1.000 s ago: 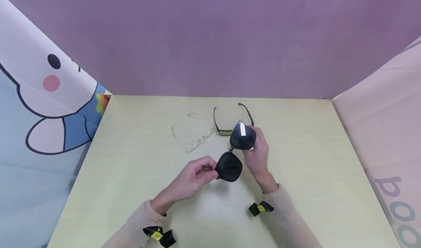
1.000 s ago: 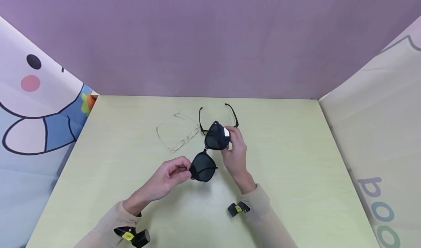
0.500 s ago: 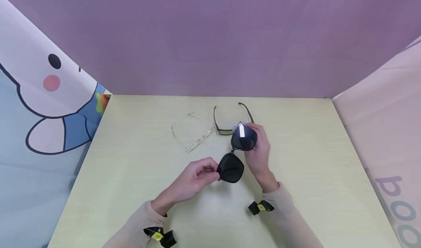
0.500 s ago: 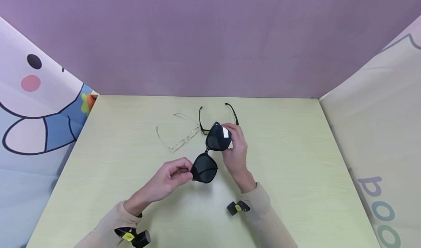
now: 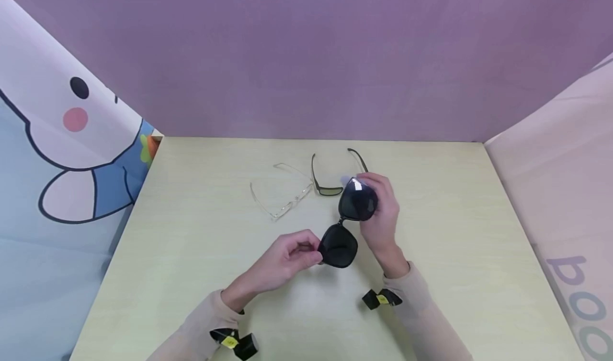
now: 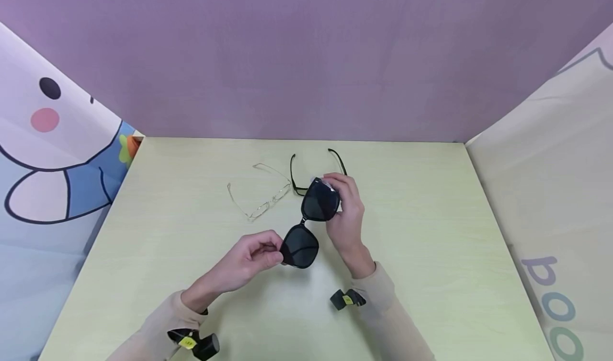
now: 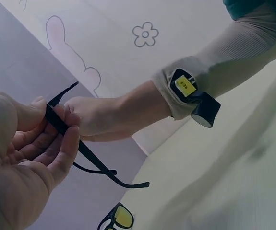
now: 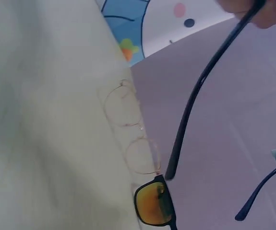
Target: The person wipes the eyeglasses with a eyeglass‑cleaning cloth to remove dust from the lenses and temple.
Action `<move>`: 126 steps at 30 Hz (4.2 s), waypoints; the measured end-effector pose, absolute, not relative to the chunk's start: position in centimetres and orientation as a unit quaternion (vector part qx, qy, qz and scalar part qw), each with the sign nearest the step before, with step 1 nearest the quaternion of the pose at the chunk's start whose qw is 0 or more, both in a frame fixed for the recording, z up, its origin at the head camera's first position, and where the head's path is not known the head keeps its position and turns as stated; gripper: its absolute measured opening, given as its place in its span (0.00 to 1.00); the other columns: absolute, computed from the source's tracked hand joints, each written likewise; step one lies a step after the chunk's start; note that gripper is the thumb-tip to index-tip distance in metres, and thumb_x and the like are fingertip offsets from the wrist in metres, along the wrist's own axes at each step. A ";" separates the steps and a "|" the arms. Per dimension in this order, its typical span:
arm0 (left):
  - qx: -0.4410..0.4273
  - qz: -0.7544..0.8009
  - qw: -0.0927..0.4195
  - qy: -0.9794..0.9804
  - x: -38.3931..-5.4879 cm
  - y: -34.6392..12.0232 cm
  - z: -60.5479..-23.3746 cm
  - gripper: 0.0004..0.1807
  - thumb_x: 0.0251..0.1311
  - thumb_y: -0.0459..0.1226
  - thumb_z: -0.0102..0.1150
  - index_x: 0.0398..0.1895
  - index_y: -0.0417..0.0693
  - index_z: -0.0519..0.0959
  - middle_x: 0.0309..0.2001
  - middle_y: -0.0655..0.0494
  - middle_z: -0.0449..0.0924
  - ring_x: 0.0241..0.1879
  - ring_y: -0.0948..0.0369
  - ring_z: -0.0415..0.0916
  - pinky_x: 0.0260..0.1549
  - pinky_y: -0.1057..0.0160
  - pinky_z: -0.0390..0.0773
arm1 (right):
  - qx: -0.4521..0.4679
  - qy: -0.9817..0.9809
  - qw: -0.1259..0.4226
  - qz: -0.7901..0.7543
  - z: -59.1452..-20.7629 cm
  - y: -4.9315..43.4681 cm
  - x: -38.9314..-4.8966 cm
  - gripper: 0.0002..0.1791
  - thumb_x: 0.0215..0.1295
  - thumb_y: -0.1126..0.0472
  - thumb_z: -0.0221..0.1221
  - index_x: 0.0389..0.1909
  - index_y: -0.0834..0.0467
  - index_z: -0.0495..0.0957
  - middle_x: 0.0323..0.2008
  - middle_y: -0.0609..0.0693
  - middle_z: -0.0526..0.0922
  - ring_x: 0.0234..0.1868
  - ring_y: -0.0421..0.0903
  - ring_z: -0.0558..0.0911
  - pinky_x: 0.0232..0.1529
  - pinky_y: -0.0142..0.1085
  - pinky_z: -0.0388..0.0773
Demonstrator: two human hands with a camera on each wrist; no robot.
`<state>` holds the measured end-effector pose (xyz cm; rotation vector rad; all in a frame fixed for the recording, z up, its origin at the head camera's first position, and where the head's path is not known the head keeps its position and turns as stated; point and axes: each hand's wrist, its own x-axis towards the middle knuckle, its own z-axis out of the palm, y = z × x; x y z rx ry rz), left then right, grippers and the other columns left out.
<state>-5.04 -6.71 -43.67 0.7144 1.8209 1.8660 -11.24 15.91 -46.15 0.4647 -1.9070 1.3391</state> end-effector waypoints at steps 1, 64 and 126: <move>0.259 0.672 0.216 0.659 -5.0 -6.7 -43.6 0.03 0.71 0.27 0.57 0.42 0.32 0.77 0.40 0.43 0.83 0.41 0.61 0.80 0.42 0.68 0.82 | 0.181 -0.742 0.371 0.528 -46.1 15.9 -11.2 0.15 0.60 0.84 0.59 0.47 0.72 0.80 0.48 0.65 0.82 0.51 0.59 0.81 0.63 0.34 0.78; 0.260 0.688 0.061 0.675 -6.0 -10.6 -41.8 0.03 0.71 0.25 0.58 0.42 0.30 0.76 0.42 0.63 0.81 0.40 0.66 0.78 0.39 0.70 0.82 | 0.132 -0.796 0.239 0.540 -51.1 18.2 -9.7 0.17 0.56 0.83 0.66 0.47 0.70 0.81 0.48 0.63 0.82 0.50 0.33 0.78 0.49 0.20 0.80; 0.093 0.264 -0.109 0.954 -13.7 -19.9 -52.1 0.06 0.70 0.27 0.60 0.39 0.27 0.77 0.37 0.34 0.80 0.39 0.40 0.80 0.39 0.43 0.83 | 0.128 -0.892 0.029 0.434 -52.8 19.7 -7.7 0.22 0.60 0.74 0.69 0.57 0.65 0.82 0.50 0.58 0.81 0.53 0.57 0.83 0.56 0.51 0.84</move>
